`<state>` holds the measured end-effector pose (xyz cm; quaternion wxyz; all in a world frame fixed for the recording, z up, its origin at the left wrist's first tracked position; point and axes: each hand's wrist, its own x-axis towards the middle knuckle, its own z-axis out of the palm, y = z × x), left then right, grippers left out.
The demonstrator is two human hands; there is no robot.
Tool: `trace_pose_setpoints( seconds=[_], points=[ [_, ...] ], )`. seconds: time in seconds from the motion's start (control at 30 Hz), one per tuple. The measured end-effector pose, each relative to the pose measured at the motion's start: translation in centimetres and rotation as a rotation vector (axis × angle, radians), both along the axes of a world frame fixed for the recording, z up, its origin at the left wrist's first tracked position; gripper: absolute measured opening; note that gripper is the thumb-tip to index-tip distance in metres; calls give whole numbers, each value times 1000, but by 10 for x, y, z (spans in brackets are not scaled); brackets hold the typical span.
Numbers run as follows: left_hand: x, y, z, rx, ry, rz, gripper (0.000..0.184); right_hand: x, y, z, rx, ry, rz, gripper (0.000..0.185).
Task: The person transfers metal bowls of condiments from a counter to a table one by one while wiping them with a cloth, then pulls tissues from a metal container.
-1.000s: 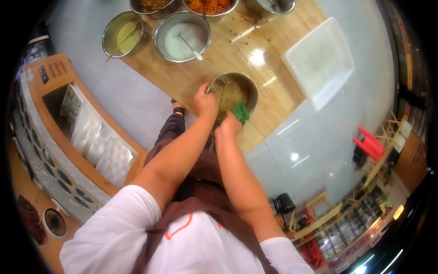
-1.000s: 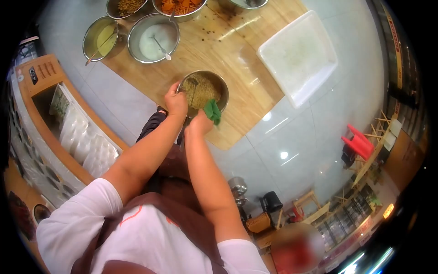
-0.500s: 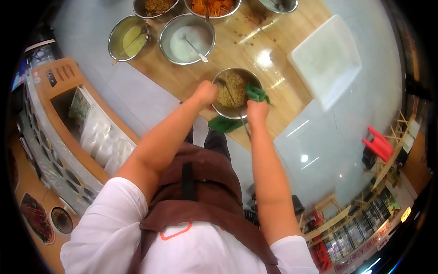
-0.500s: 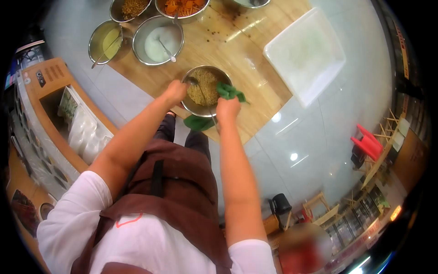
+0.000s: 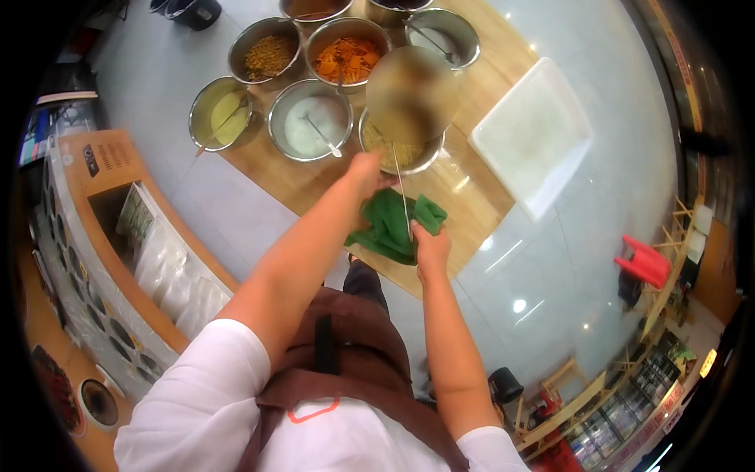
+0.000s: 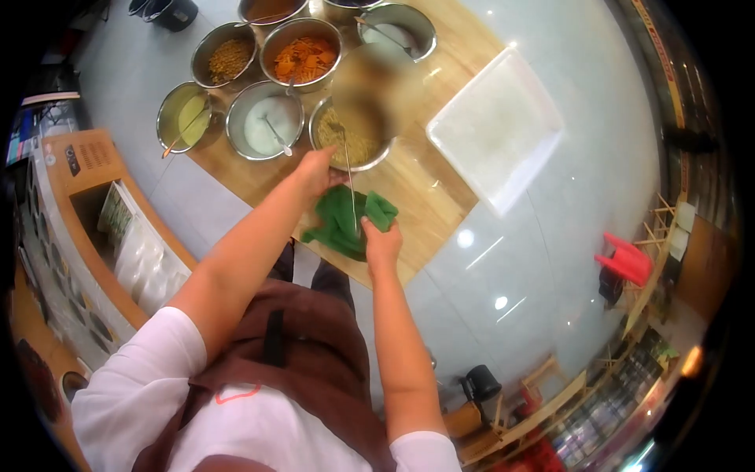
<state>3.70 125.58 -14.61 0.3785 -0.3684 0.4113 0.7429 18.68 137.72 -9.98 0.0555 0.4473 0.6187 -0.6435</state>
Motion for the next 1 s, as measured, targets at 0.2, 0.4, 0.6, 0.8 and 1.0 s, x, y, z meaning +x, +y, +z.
trace_pose_setpoints(
  seconds=[0.2,0.4,0.6,0.8,1.0],
  points=[
    [-1,-12,22,168,-7,35,59,-16,70,-33,606,209,52,56],
    [124,-92,37,-126,54,-361,50,-73,67,-104,1246,70,493,63],
    [271,-185,42,-393,-137,-306,46,-53,-7,-93,1099,382,1014,51],
    [328,-189,55,-542,-72,-239,45,16,-65,-84,723,745,1425,56],
    [367,-214,71,-596,129,-172,43,90,14,-62,736,758,1578,59]
  ],
)
